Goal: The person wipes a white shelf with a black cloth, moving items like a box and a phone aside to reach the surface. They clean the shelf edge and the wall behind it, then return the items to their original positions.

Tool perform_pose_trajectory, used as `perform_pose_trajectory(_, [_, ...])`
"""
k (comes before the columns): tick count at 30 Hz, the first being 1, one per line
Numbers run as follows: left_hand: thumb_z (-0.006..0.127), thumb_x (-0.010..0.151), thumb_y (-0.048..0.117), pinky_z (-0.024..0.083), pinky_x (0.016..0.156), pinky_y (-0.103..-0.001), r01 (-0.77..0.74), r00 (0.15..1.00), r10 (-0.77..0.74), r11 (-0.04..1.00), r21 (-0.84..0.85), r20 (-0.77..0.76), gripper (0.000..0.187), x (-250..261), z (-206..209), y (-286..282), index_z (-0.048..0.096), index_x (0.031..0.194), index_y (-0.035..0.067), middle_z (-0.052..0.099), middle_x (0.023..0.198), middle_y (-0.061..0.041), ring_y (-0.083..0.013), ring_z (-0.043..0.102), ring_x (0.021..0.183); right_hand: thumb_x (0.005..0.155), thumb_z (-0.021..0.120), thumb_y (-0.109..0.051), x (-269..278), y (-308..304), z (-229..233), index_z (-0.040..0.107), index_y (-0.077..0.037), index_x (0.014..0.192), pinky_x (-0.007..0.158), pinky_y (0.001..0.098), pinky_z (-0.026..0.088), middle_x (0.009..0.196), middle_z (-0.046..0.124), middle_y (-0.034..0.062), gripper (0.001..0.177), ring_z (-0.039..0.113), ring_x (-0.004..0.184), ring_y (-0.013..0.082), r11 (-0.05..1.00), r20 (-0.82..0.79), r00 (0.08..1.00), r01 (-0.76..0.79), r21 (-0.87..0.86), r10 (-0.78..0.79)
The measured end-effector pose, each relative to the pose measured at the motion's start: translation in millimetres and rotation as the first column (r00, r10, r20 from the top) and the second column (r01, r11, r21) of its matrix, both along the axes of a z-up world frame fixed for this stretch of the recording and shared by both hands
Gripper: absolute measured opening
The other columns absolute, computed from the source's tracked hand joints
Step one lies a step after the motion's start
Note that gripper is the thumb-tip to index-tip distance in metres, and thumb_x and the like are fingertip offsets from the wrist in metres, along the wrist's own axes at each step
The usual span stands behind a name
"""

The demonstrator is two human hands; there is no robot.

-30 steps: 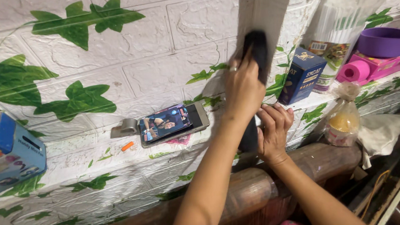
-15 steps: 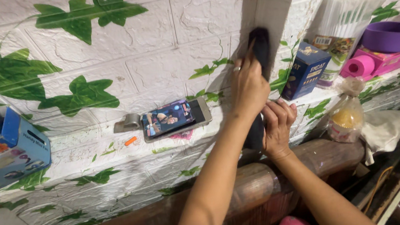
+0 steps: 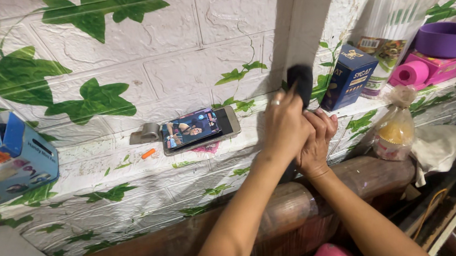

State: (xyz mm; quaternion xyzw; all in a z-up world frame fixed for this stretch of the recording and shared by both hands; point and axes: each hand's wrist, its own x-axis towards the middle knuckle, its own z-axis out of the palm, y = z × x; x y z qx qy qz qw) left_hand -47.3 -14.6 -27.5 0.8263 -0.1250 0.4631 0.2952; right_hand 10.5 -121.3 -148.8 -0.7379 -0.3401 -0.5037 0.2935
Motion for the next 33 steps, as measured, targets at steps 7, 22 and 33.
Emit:
perform_pose_trajectory(7, [0.067, 0.072, -0.001, 0.054, 0.096, -0.046, -0.089, 0.992, 0.091, 0.996, 0.031, -0.082, 0.043, 9.0, 5.2, 6.0, 0.066, 0.115, -0.006, 0.071, 0.119, -0.019, -0.0396, 0.065, 0.107, 0.1, 0.047, -0.04, -5.8, 2.3, 6.1, 0.047, -0.005, 0.144, 0.125, 0.0597, 0.012, 0.145, 0.047, 0.0153, 0.056, 0.034, 0.144, 0.0389, 1.0, -0.003, 1.0, -0.001, 0.003, 0.001])
perform_pose_trajectory(22, [0.064, 0.077, 0.001, 0.054, 0.086, -0.049, -0.136, 0.98, 0.136, 0.991, 0.014, -0.144, 0.021, 0.7, 19.5, 14.5, 0.07, 0.097, -0.003, 0.06, 0.134, -0.02, -0.0392, 0.069, 0.092, 0.106, 0.045, -0.036, -17.4, 2.7, 16.6, 0.048, -0.006, 0.144, 0.126, 0.0595, 0.011, 0.147, 0.047, 0.0151, 0.048, 0.034, 0.145, 0.0381, 1.0, 0.004, 1.0, -0.005, -0.01, 0.005])
perform_pose_trajectory(33, [0.071, 0.071, 0.011, 0.053, 0.084, -0.047, -0.271, 0.958, 0.28, 0.954, 0.125, -0.061, 0.017, 3.9, 8.3, 9.3, 0.07, 0.084, 0.002, 0.062, 0.107, -0.015, -0.0358, 0.066, 0.1, 0.106, 0.044, -0.038, -15.2, 1.8, 15.8, 0.049, -0.006, 0.143, 0.127, 0.0595, 0.011, 0.146, 0.049, 0.0148, 0.049, 0.035, 0.144, 0.038, 1.0, 0.003, 1.0, -0.026, 0.01, 0.026])
